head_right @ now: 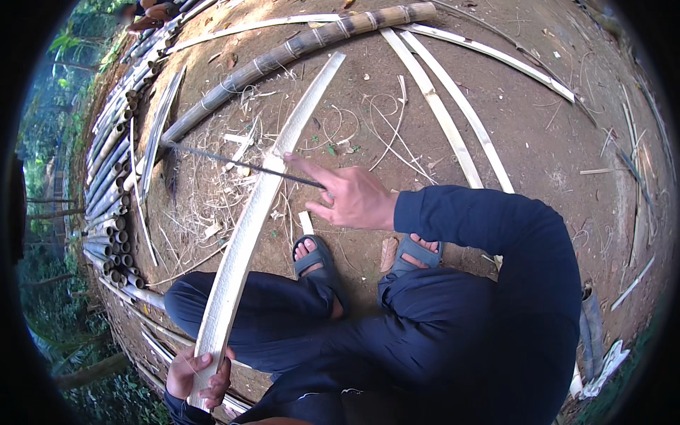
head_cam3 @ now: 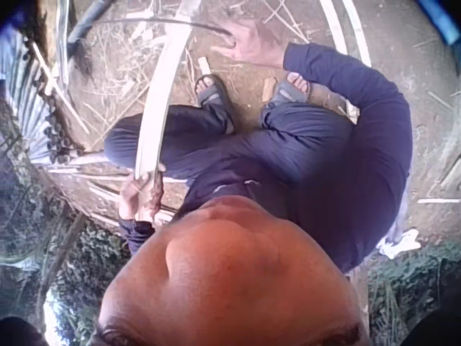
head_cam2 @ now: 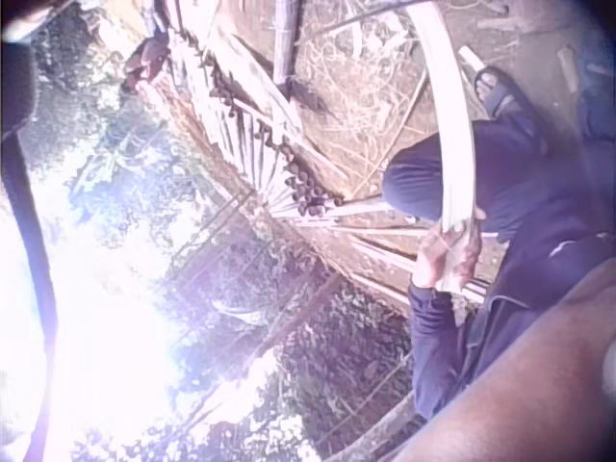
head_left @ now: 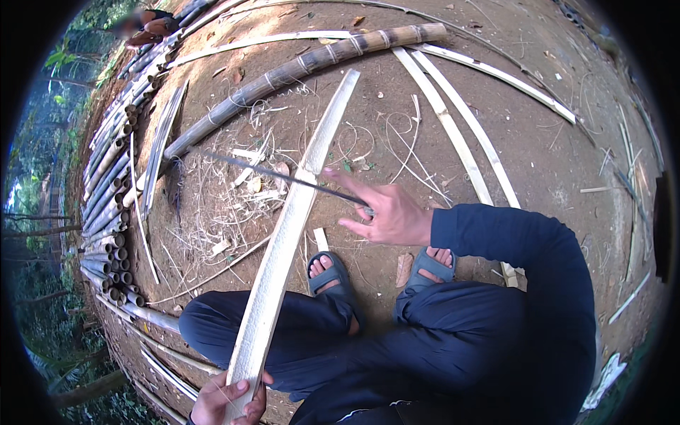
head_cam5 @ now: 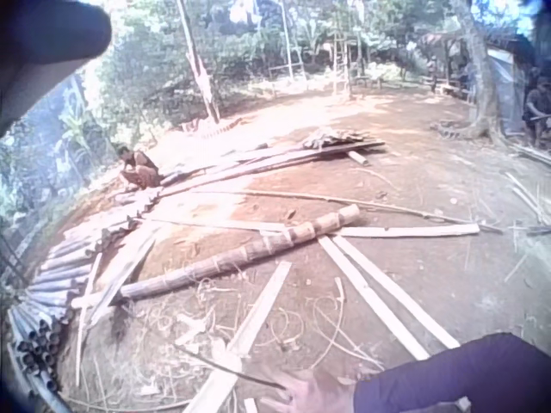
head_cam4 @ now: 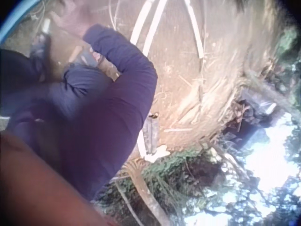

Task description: The person shaves and smooths long strips of bamboo using a large blade, handling the strips individually and checking the surface texture.

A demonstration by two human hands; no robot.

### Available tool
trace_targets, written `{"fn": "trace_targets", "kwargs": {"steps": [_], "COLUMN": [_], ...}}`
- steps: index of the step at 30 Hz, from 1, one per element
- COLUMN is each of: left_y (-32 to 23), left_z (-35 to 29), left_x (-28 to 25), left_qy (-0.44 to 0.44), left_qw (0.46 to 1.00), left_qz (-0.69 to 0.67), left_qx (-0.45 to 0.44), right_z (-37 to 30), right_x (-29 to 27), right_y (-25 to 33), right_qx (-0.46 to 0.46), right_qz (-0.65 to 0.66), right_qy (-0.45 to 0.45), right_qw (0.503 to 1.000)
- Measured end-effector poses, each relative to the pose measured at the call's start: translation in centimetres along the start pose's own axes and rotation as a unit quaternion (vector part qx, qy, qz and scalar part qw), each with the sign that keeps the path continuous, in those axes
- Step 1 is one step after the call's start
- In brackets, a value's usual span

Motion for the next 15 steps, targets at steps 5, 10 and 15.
{"fn": "trace_targets", "kwargs": {"steps": [5, 10, 15], "left_y": [0.7, -0.7, -4.8], "left_z": [-1.2, -1.5, -3.7], "left_x": [0.2, 0.4, -0.4], "left_qy": [-0.034, -0.014, 0.042], "left_qw": [0.997, 0.997, 0.979], "left_qz": [0.025, 0.080, 0.138], "left_qx": [-0.062, -0.020, 0.141], "right_z": [0.5, 2.1, 5.7], "right_x": [2.6, 3.1, 2.0], "right_y": [1.2, 1.7, 3.3], "right_qx": [-0.038, -0.045, -0.107], "right_qz": [-0.035, -0.025, -0.074], "right_qy": [0.097, 0.112, 0.061], "right_qw": [0.994, 0.992, 0.990]}}
Point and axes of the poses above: each hand's wrist, its own z-axis towards the middle knuckle, its own x-axis out of the palm, y = z × x, the point moved 4 cm from there along z, towards the middle knuckle, and after that the axes turned 6 degrees about z, right-handed, at the moved point
